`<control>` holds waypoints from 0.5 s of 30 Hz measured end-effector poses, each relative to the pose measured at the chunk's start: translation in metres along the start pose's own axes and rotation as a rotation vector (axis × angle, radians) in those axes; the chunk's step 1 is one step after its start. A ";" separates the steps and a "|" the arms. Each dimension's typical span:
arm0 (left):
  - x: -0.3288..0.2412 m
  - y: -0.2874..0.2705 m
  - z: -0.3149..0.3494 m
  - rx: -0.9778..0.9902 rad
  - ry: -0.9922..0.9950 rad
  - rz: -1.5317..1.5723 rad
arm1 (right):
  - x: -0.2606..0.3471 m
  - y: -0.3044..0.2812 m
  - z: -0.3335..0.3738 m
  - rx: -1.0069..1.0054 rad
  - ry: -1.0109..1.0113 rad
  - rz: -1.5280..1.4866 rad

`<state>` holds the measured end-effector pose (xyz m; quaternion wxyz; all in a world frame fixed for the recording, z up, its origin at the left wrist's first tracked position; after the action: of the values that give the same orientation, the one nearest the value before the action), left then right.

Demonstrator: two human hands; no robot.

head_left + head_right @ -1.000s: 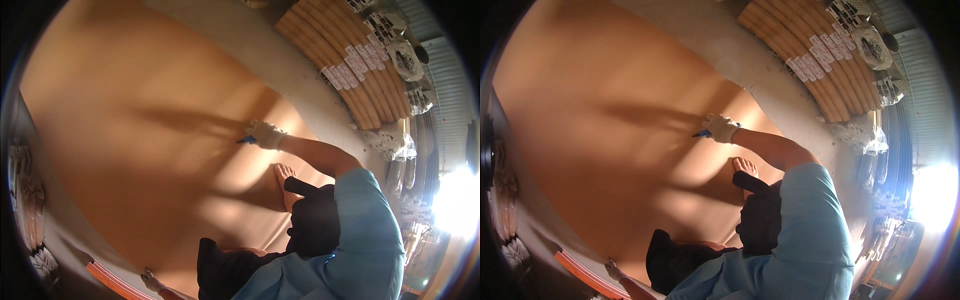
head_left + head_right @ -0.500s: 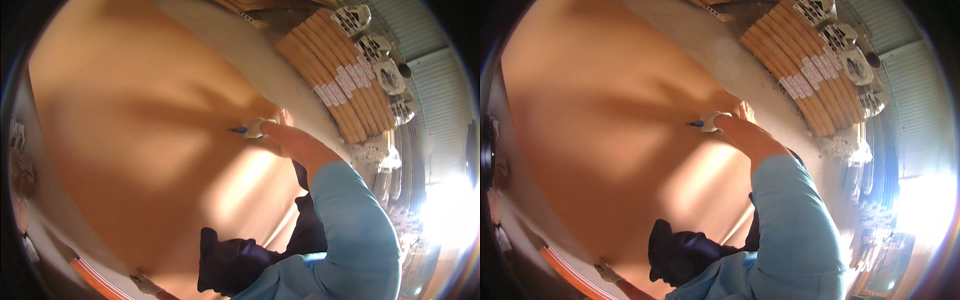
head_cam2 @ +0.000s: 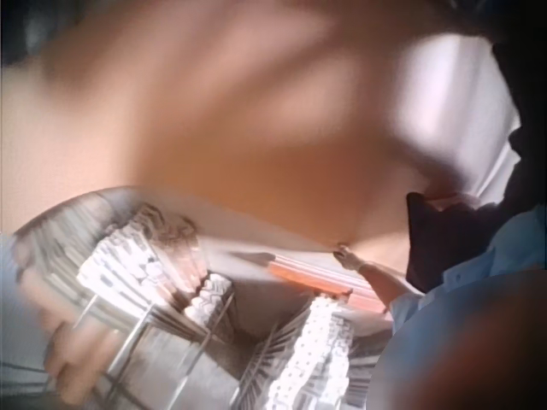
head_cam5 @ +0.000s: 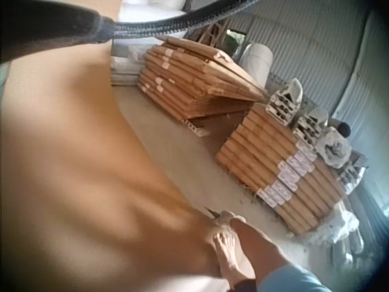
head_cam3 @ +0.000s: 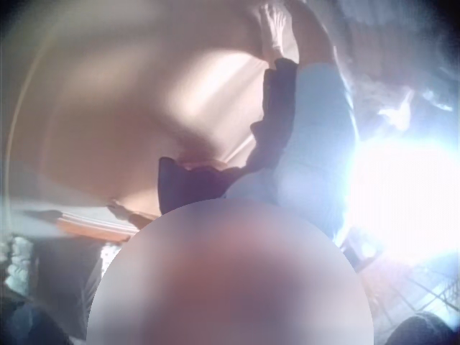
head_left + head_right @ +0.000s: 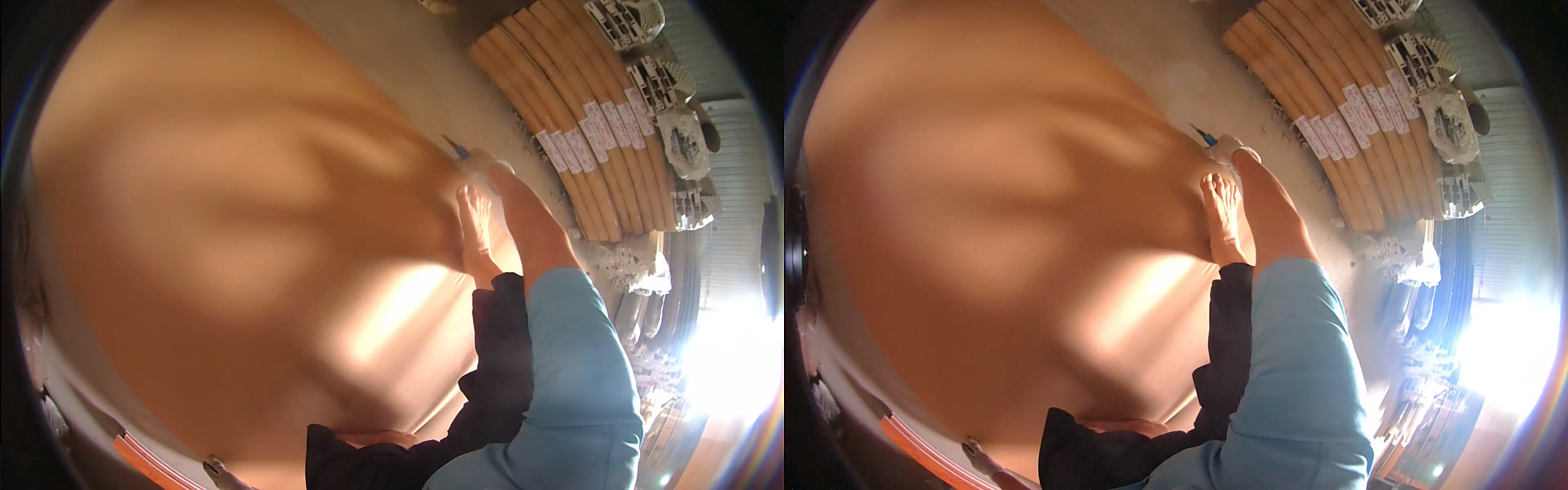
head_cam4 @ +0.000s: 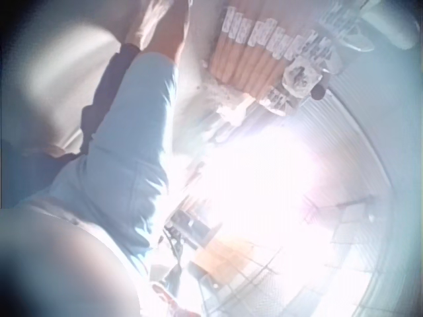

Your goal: The person uses a utility knife to cut a large sheet of brown cardboard into smaller rectangular pieces. They repeatedly position the sheet, score it with the knife, and tear it apart by hand, stacking the cut pieces on the floor.

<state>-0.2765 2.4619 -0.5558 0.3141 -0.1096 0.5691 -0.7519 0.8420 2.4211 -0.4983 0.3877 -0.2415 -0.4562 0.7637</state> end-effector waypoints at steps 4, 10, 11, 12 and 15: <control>0.003 -0.002 -0.005 0.012 0.001 0.054 | -0.029 0.004 0.017 0.100 0.086 -0.136; -0.015 -0.007 0.011 0.083 -0.010 0.073 | -0.047 0.014 0.016 -0.028 0.030 -0.146; -0.016 -0.005 0.015 0.100 -0.005 0.128 | -0.050 0.017 0.011 -0.050 0.047 -0.157; -0.016 -0.001 0.017 0.111 -0.006 0.184 | -0.042 0.012 0.011 -0.141 -0.088 -0.130; -0.023 0.004 0.024 0.143 0.228 0.548 | -0.028 0.006 0.012 -0.150 -0.204 -0.035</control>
<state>-0.2447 2.4556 -0.5470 0.4465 0.1553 0.5548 -0.6847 0.8474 2.3902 -0.4976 0.3332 -0.1827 -0.5532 0.7413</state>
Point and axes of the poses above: each hand's wrist, its own z-axis away from the middle knuckle, its own y-axis out of the palm, x = y × z, the point moved 10 cm from there along -z, towards the middle knuckle, and after that the axes turned 3 degrees about -y, right-handed, at the moved point
